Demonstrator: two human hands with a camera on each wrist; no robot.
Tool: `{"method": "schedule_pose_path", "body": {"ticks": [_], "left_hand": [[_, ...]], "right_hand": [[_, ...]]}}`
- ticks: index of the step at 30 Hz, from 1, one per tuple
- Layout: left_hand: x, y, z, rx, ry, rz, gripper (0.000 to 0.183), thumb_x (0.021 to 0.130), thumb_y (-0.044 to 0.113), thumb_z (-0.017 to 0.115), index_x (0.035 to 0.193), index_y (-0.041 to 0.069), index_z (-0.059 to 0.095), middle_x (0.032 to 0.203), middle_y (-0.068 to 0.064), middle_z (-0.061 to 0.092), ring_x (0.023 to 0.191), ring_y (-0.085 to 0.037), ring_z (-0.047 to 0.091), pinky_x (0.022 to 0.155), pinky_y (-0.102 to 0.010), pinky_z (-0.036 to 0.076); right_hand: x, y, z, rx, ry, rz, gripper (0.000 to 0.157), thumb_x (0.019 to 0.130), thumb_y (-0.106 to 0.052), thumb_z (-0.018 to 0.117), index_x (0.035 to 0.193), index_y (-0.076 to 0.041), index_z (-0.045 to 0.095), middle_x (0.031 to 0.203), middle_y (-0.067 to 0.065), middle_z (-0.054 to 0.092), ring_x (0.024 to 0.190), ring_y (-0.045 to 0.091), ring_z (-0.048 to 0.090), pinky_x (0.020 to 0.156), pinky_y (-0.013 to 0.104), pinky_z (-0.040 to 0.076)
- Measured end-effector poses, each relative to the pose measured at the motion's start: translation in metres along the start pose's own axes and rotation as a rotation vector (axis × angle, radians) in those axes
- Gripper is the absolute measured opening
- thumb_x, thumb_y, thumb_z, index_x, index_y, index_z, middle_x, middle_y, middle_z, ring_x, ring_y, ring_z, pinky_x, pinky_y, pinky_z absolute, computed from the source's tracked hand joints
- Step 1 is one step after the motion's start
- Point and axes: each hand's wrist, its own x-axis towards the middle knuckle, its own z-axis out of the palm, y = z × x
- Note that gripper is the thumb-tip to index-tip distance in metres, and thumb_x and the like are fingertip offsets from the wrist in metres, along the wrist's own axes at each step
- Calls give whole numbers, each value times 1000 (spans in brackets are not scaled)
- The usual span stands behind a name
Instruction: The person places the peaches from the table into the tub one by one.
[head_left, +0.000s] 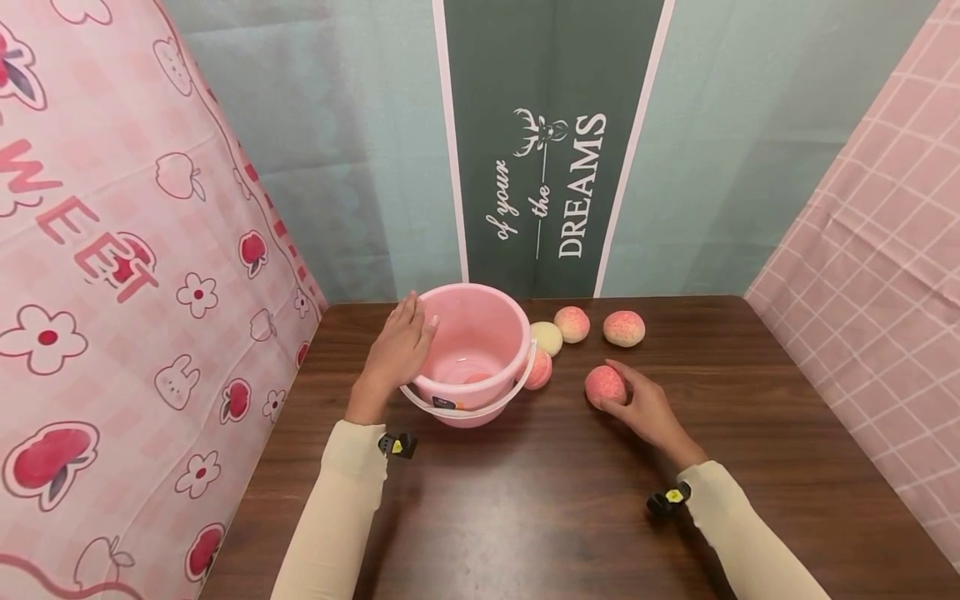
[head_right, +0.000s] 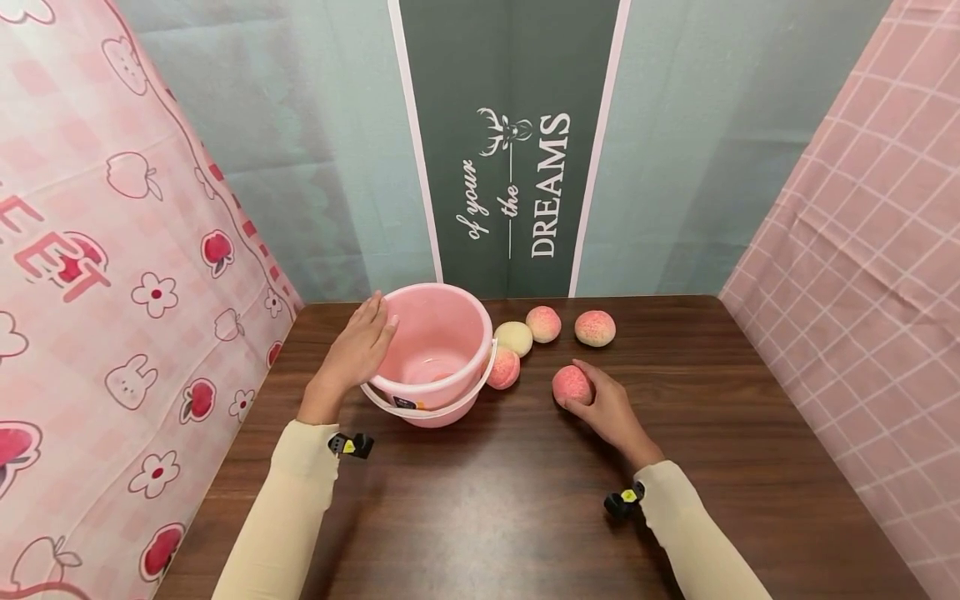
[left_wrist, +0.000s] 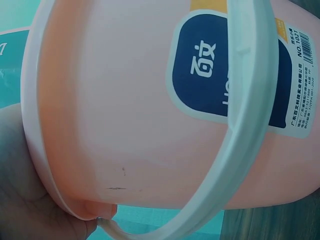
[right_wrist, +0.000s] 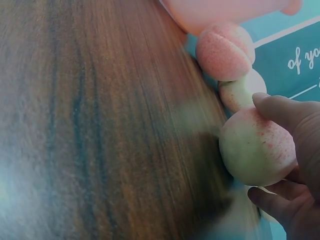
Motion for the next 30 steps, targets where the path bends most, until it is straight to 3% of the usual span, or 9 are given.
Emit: {"method": "schedule_pose_path", "body": {"ticks": [7, 24, 30], "left_hand": [[0, 0, 0, -10, -7, -16, 72, 109, 48, 22, 160, -2, 15, 169, -17, 7, 157, -31, 3, 125, -47, 8], [0, 3, -1, 0, -17, -18, 73, 110, 50, 22, 159, -4, 15, 169, -18, 5, 156, -31, 2, 126, -44, 6], [0, 2, 0, 5, -23, -26, 75, 109, 51, 21, 160, -3, 15, 169, -17, 5, 157, -31, 2, 126, -44, 6]], "right_hand": [[-1, 3, 3, 8, -3, 13, 88, 83, -38, 85, 152, -4, 43, 146, 23, 52, 129, 39, 55, 99, 61, 48], [-1, 4, 4, 16, 32, -66, 89, 78, -30, 90, 149, 0, 46, 141, 23, 57, 125, 38, 58, 98, 59, 49], [-1, 5, 5, 14, 30, -55, 89, 78, -31, 90, 149, 0, 46, 141, 23, 57, 125, 38, 58, 98, 59, 49]]}}
